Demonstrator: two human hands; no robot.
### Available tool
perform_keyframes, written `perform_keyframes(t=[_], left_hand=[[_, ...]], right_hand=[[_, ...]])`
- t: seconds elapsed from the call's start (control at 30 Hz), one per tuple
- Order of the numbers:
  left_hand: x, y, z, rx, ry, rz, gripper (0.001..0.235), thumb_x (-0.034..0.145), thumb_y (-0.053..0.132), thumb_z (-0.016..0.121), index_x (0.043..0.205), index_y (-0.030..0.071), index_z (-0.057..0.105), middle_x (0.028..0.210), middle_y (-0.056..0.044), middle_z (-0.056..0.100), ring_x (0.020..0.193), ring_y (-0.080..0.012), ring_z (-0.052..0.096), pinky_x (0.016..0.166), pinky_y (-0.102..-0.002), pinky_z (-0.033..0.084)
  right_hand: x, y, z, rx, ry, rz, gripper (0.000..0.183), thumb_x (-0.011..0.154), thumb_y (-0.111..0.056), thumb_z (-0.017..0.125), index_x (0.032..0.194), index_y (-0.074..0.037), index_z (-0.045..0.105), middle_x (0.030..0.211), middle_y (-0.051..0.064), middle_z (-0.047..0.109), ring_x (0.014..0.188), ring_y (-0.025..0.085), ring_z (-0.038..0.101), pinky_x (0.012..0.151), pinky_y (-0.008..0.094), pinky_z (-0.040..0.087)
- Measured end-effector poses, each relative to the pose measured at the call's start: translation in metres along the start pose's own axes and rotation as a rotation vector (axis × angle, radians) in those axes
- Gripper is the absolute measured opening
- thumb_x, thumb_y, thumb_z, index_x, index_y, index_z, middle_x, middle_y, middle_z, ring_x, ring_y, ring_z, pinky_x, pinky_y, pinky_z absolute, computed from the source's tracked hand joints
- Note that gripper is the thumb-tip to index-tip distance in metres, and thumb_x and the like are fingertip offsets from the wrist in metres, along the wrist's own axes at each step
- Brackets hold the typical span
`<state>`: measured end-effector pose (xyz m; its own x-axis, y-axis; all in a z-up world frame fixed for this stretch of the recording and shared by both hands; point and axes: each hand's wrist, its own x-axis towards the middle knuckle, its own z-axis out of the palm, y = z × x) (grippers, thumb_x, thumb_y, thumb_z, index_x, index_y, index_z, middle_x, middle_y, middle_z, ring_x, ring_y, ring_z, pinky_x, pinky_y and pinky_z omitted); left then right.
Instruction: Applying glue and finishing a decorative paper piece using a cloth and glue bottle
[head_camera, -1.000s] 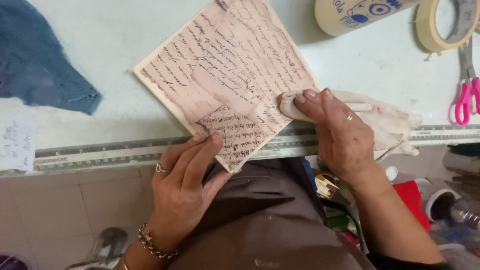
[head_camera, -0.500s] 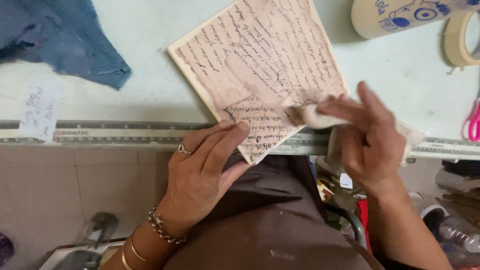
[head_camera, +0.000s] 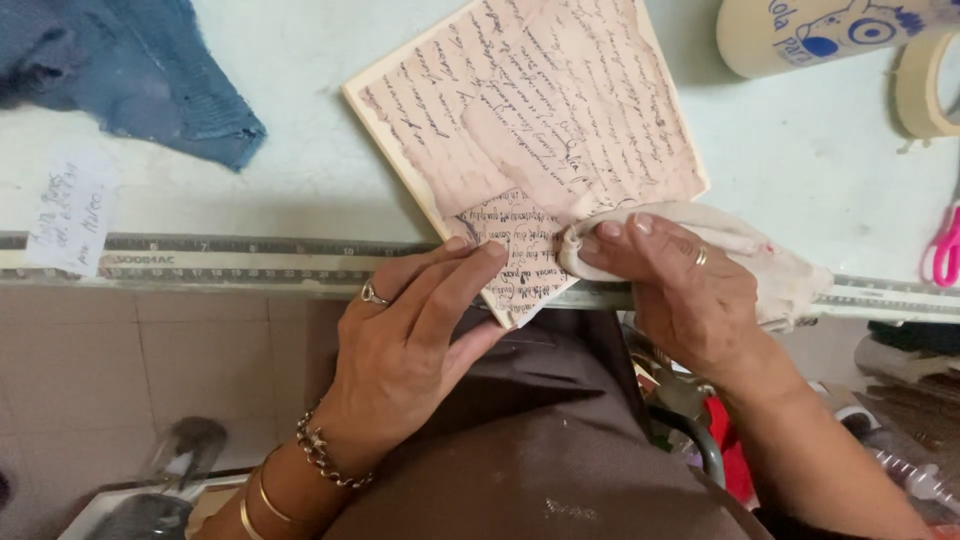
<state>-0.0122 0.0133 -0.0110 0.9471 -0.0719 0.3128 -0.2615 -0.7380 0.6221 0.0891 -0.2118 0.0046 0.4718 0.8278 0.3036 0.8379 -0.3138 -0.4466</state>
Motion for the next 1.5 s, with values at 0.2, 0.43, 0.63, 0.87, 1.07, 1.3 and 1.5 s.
perform_keyframes(t=[0.2,0.43,0.63,0.87,1.07,1.3,1.5], left_hand=[[-0.001,0.0,0.0,0.057,0.007,-0.014,0.073,0.068,0.026,0.091,0.124,0.01,0.047,0.114,-0.005,0.063,0.104,-0.019,0.058,0.076,-0.028,0.049],[-0.002,0.0,-0.001,-0.042,0.022,-0.011,0.067,0.073,0.017,0.089,0.124,0.007,0.046,0.113,-0.007,0.063,0.106,-0.0215,0.059,0.09,-0.031,0.048],[-0.005,-0.002,0.0,-0.08,0.005,-0.032,0.077,0.072,0.017,0.09,0.129,0.005,0.039,0.122,-0.007,0.058,0.104,-0.0222,0.058,0.086,-0.031,0.05],[-0.006,-0.002,0.001,-0.082,0.004,-0.031,0.08,0.074,0.015,0.089,0.132,0.005,0.035,0.126,-0.005,0.058,0.106,-0.0227,0.058,0.088,-0.031,0.051],[-0.008,-0.003,-0.002,-0.122,-0.014,-0.042,0.08,0.076,0.014,0.087,0.134,0.005,0.033,0.128,-0.007,0.056,0.103,-0.0233,0.057,0.091,-0.032,0.05],[-0.009,-0.003,-0.002,-0.148,-0.025,-0.038,0.088,0.069,0.011,0.089,0.134,0.005,0.031,0.131,-0.007,0.055,0.107,-0.0249,0.056,0.088,-0.033,0.051],[-0.006,0.0,-0.004,-0.134,0.01,-0.037,0.08,0.072,0.008,0.087,0.132,0.006,0.034,0.129,-0.005,0.057,0.107,-0.0226,0.057,0.089,-0.03,0.051]], right_hand=[[-0.01,0.011,-0.006,0.154,-0.076,0.007,0.044,0.088,0.016,0.052,0.127,0.007,0.034,0.107,0.017,0.065,0.109,0.026,0.061,0.104,0.036,0.044],[0.003,-0.007,0.019,0.168,0.094,0.068,0.051,0.092,0.019,0.04,0.137,0.001,0.024,0.113,0.022,0.06,0.112,0.032,0.06,0.105,0.042,0.046],[0.005,-0.022,0.025,0.27,0.05,0.052,0.035,0.091,0.004,0.049,0.123,0.01,0.037,0.113,0.029,0.056,0.102,0.037,0.065,0.096,0.043,0.053],[0.012,-0.021,0.015,0.079,-0.057,-0.105,0.03,0.089,0.0,0.05,0.115,0.014,0.046,0.113,0.025,0.058,0.103,0.033,0.063,0.095,0.042,0.05],[0.005,-0.015,0.016,0.114,-0.097,-0.177,0.027,0.09,-0.001,0.045,0.113,0.012,0.048,0.112,0.023,0.059,0.102,0.03,0.064,0.093,0.043,0.052],[0.014,-0.02,0.006,0.204,-0.186,-0.219,0.027,0.09,-0.001,0.047,0.113,0.012,0.049,0.115,0.024,0.057,0.108,0.027,0.06,0.097,0.041,0.049],[-0.02,-0.011,-0.002,0.274,-0.248,-0.344,0.022,0.091,-0.004,0.04,0.108,0.006,0.05,0.109,0.02,0.062,0.102,0.03,0.064,0.093,0.044,0.05]])
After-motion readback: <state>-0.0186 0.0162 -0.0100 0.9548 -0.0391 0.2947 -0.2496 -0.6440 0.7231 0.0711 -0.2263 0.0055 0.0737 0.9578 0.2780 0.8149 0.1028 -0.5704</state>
